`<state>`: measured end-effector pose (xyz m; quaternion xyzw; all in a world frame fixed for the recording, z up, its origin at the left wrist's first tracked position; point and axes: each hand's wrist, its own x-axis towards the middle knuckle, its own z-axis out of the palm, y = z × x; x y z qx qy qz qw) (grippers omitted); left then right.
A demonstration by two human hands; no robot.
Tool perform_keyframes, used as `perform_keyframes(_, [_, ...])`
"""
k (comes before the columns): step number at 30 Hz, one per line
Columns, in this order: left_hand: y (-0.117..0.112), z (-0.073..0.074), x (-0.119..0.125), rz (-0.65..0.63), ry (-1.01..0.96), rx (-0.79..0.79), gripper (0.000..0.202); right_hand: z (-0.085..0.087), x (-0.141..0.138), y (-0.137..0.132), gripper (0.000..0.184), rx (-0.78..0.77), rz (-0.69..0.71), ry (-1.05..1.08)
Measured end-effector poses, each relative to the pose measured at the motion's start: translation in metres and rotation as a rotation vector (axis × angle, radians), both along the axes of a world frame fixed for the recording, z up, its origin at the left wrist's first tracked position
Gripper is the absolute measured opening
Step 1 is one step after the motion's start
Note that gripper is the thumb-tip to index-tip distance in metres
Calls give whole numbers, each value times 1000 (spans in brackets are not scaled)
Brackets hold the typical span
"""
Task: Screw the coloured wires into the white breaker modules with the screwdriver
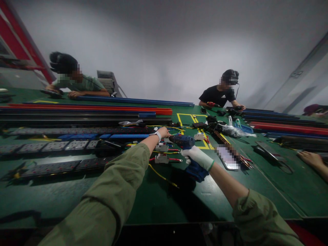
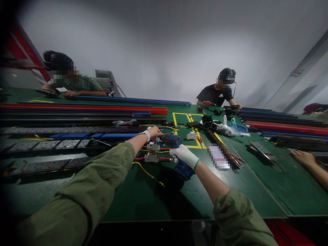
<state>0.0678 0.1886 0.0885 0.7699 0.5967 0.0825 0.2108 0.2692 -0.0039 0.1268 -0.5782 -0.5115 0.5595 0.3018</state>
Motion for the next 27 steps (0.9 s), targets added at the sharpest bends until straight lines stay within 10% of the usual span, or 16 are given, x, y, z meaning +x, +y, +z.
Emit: perform_keyframes(27, [-1,2,0,-7,15,-1,29,4,1,-2,24,-20,21,-10])
